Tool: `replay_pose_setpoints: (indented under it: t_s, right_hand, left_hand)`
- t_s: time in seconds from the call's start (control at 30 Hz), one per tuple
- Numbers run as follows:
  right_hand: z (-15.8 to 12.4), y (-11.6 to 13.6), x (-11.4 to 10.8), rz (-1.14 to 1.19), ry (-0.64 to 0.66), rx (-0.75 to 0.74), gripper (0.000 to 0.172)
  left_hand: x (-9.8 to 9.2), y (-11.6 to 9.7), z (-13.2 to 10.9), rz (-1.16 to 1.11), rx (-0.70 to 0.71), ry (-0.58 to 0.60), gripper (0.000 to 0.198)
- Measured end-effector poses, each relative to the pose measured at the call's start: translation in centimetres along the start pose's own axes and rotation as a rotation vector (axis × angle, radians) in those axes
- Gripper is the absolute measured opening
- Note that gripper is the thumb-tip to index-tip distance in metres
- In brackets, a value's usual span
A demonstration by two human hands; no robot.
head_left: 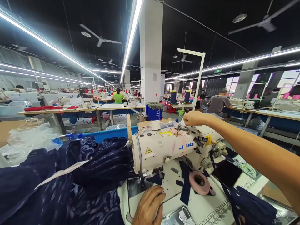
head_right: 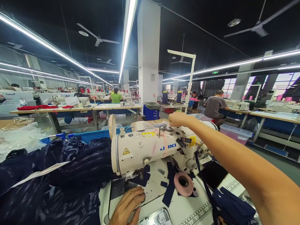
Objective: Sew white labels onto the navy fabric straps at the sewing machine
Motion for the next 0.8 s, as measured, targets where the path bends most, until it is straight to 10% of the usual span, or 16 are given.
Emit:
replay_pose_setpoints:
  t_s: [0.53, 0.8]
  right_hand:
    - [-1.2, 0.5, -0.3, 0.023, 0.039, -0.025, 0.023]
    - [0.1, 0.8, -0.5, 0.025, -0.009, 0.002, 0.032]
  left_hand:
    - [2.2, 1.1, -1.0, 0.027, -0.014, -0.189, 0.027]
    - [0.7, 0.8, -0.2, 0.0, 0.03, -0.078, 0.027]
Point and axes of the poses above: each hand's wrist, its own z-axis towards the middle knuckle, its own x-axis out of the palm, y = z × x, the point moved 3 cm from there along z, towards the middle knuckle, and after that the axes turned 2 degrees about -x, right-handed, at the moved point
